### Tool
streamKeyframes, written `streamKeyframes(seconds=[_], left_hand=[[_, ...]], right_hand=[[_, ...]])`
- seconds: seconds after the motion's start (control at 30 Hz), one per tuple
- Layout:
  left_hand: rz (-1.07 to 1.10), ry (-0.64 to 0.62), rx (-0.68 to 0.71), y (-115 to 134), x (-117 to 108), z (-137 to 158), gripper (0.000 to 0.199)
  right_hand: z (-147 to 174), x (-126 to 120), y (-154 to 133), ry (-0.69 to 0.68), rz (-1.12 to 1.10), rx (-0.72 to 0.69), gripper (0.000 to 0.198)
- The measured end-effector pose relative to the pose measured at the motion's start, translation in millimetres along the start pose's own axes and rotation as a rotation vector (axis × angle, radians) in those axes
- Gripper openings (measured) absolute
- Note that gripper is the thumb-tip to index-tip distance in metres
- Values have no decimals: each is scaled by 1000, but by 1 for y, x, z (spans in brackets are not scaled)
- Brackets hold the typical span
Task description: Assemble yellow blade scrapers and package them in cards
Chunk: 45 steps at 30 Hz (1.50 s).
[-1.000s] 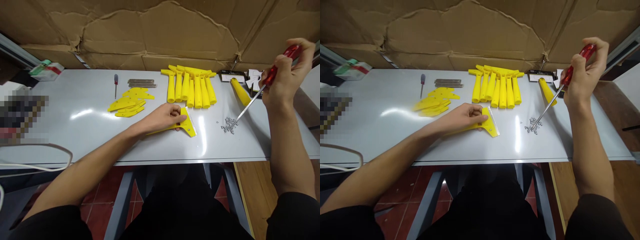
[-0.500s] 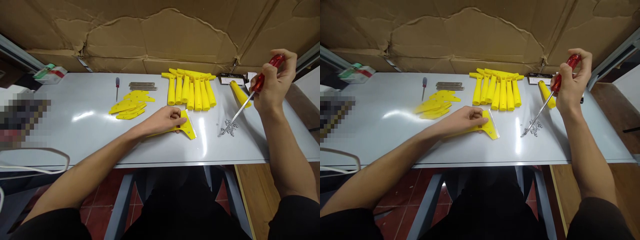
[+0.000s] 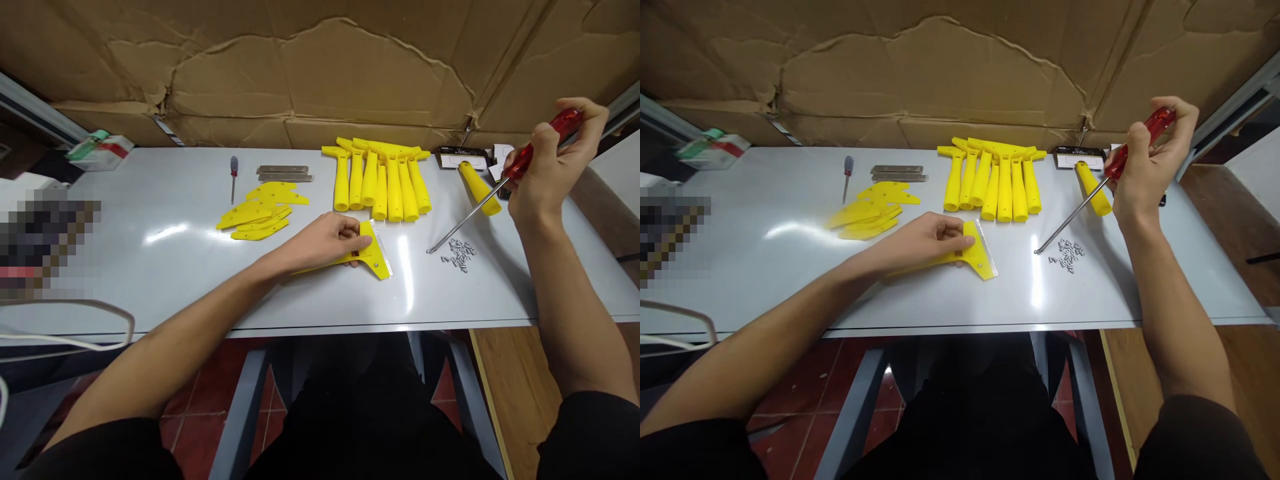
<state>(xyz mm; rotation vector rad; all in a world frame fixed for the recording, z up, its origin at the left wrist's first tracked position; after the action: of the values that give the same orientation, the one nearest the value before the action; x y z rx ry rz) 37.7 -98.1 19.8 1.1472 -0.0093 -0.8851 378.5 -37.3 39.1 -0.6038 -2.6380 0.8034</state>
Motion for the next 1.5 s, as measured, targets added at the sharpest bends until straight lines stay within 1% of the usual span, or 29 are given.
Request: streamKeyframes(seconds=[0.1, 0.17, 0.37, 0.43, 0.5, 0.6, 0.67, 0.77, 0.87, 0.93, 0.97, 1.07, 1.13, 1.27, 1.33, 1.5], left_hand=[[-2, 2, 5, 0, 0, 0, 29], [-7, 1, 8, 0, 0, 0, 29], [-14, 26, 2, 1, -1, 1, 27], [-4, 33, -7, -1, -1, 0, 25], [15, 42, -4, -4, 0, -2, 24], [43, 80, 43, -9, 0, -3, 36], [42, 109, 98, -10, 1, -3, 41], [-64, 161, 224, -9, 2, 0, 29], [-197, 223, 400, -5, 5, 2, 17], [-241, 234, 479, -4, 7, 2, 17], [-256, 234, 496, -4, 9, 2, 18], [-262, 245, 508, -6, 12, 2, 19], [-248, 252, 523, -7, 13, 1, 16], [-242, 231, 523, -8, 14, -1, 16], [-211, 208, 503, -7, 13, -3, 17], [-26, 96, 398, -7, 9, -7, 21]], right_hand=[[-1, -1, -2, -3, 73, -19, 21], [-1, -3, 1, 16, 107, -5, 21], [-1, -7, 20, 80, 68, 78, 23], [3, -5, 21, 113, 36, 148, 24], [9, 0, 20, 144, 7, 284, 25], [18, 8, 14, 131, -25, 447, 28], [23, 13, 8, 112, -43, 491, 31], [27, 16, 1, 107, -76, 503, 34], [29, 16, -3, 72, -60, 502, 33], [32, 17, -6, 31, -35, 517, 34], [33, 18, -7, 14, -31, 525, 35], [38, 21, -11, -15, -48, 524, 37], [42, 22, -12, -22, -60, 510, 37], [45, 23, -11, -30, -68, 486, 36], [44, 21, -10, -16, -75, 478, 35], [39, 17, -9, 51, -96, 439, 29]])
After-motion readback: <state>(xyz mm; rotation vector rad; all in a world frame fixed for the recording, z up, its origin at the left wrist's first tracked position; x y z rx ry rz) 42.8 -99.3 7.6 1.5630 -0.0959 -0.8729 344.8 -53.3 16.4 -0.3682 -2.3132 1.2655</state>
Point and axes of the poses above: each hand's wrist, its own z-axis away from the middle knuckle, its own x-axis out of the palm, y = z × x, the point moved 2 cm from there along -z, towards the middle knuckle, and after that the axes turned 9 degrees about -x, right-handed, at the moved point
